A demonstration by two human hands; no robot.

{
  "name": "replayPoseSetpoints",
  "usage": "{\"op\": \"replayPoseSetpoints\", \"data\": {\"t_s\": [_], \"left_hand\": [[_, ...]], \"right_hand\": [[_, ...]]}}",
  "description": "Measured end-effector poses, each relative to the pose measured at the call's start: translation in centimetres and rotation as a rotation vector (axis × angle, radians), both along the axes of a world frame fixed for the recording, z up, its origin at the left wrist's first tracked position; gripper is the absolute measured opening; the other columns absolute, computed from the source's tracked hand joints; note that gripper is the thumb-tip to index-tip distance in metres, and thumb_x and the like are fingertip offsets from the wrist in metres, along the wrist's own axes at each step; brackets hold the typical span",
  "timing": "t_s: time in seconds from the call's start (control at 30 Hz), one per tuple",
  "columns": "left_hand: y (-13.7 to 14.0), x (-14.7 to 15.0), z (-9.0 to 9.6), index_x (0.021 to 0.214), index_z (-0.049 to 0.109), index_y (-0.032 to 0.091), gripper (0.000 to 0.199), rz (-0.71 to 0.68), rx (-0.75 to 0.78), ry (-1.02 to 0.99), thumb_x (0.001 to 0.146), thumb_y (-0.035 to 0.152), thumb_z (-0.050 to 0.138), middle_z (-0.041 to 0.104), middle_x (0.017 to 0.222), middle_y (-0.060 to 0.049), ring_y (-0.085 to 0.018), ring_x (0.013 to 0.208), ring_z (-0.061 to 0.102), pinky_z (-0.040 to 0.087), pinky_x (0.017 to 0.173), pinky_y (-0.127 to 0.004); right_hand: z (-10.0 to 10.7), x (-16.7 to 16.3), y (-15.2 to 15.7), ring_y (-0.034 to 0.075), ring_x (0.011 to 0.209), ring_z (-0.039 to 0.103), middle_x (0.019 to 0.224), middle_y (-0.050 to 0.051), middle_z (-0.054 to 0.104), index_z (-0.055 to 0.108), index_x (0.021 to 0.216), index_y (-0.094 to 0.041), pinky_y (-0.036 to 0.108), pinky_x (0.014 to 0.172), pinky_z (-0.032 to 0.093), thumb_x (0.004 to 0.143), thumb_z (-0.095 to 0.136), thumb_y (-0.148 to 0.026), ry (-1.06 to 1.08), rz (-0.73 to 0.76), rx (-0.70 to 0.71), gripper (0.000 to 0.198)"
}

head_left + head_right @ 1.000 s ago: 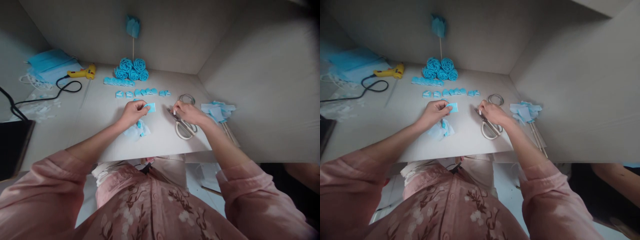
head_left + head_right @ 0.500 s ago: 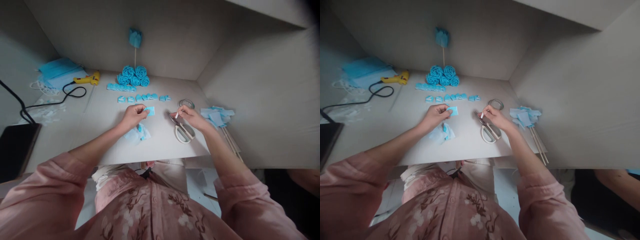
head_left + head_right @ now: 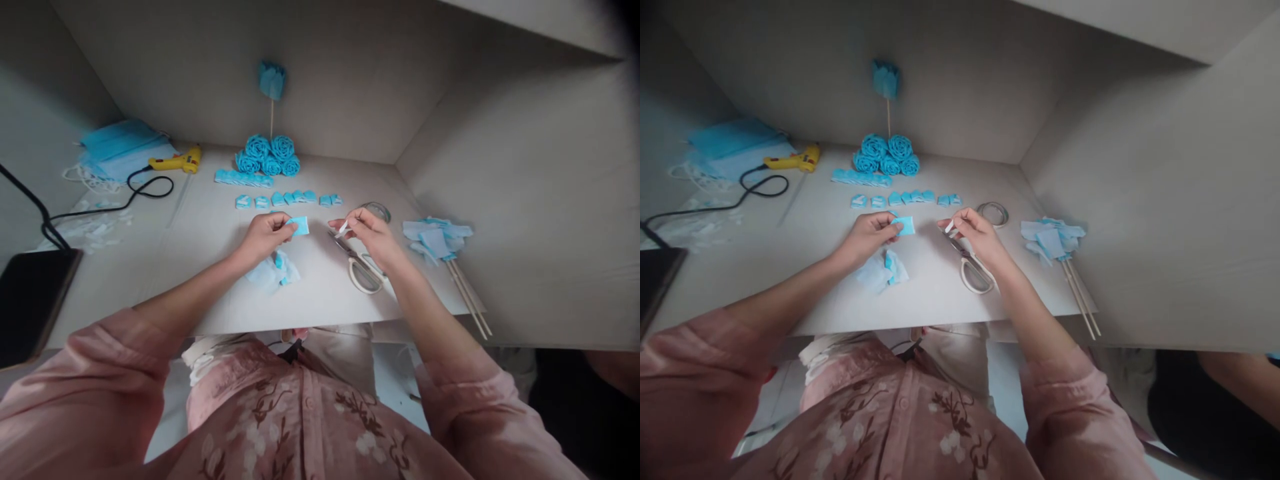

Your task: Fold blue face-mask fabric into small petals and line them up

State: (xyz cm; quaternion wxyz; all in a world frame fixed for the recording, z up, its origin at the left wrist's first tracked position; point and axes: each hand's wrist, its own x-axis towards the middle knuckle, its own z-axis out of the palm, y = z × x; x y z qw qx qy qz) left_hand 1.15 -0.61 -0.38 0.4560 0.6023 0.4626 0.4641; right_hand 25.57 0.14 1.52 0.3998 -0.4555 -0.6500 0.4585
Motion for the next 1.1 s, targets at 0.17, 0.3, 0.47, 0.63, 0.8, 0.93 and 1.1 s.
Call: {"op": "replayPoseSetpoints", "data": {"t_s": [0.17,0.3,0.47,0.63,0.8,0.93,1.1], "left_hand": [[0.1,-0.1,0.0,0.060,0.051,0.018,0.031,0.016,0.008,-0.006,0.071,0.043,0.064,0.052,0.056,0.002,-0.009,0.052,0.044,0.034,0.053,-0.022],[0.2,-0.1,-0.2,0.059,0.050,0.018,0.031,0.011,0.003,0.007,0.072,0.042,0.064,0.052,0.055,0.002,-0.008,0.052,0.044,0.034,0.052,-0.022],[0.2,-0.1,-0.4,0.058,0.051,0.017,0.030,0.018,0.004,0.016,0.073,0.040,0.063,0.051,0.055,0.003,-0.008,0.051,0.044,0.034,0.052,-0.022],[0.2,-0.1,-0.5,0.058,0.050,0.017,0.029,0.014,0.011,0.028,0.073,0.040,0.062,0.049,0.054,0.003,-0.008,0.051,0.042,0.032,0.051,-0.022],[0.2,0.0,-0.6,0.058,0.050,0.018,0.030,0.020,0.021,0.055,0.074,0.041,0.061,0.048,0.054,0.003,-0.008,0.051,0.042,0.031,0.050,-0.022],[0.2,-0.1,-0.5,0.057,0.049,0.018,0.031,0.018,0.024,0.057,0.074,0.040,0.061,0.049,0.053,0.003,-0.008,0.050,0.042,0.031,0.050,-0.022],[0.3,-0.1,-0.6,0.057,0.050,0.018,0.030,0.021,0.028,0.075,0.074,0.039,0.061,0.048,0.052,0.003,-0.008,0.049,0.041,0.032,0.049,-0.022]], "right_hand": [[-0.5,0.0,0.6,0.024,0.110,0.067,0.094,0.004,0.076,0.049,0.084,-0.025,0.044,0.105,0.043,0.087,0.057,-0.056,0.004,-0.046,0.013,0.032],[-1.3,0.5,1.0,0.024,0.111,0.067,0.096,0.004,0.077,0.048,0.083,-0.025,0.046,0.109,0.040,0.087,0.056,-0.056,0.006,-0.073,0.019,0.032],[-1.9,1.2,0.3,0.023,0.135,0.050,0.114,0.009,0.073,0.046,0.086,-0.026,0.050,0.114,0.033,0.093,0.046,-0.058,-0.230,-0.039,0.172,0.033],[-3.1,2.2,-0.7,0.025,0.150,0.022,0.141,0.009,0.058,0.047,0.085,-0.025,0.061,0.120,0.012,0.097,0.037,-0.053,-0.537,0.107,0.289,0.032],[-4.3,2.1,-0.7,0.025,0.152,0.017,0.149,0.006,0.049,0.052,0.087,-0.025,0.063,0.120,0.012,0.099,0.037,-0.041,-0.659,0.129,0.339,0.024],[-4.5,1.7,-0.5,0.027,0.150,0.022,0.146,0.007,0.053,0.052,0.087,-0.024,0.063,0.119,0.012,0.098,0.039,-0.034,-0.756,0.067,0.404,0.020],[-4.4,1.4,-0.7,0.027,0.146,0.032,0.135,0.007,0.063,0.051,0.087,-0.024,0.063,0.119,0.013,0.097,0.039,-0.030,-0.786,0.035,0.461,0.017]]}}
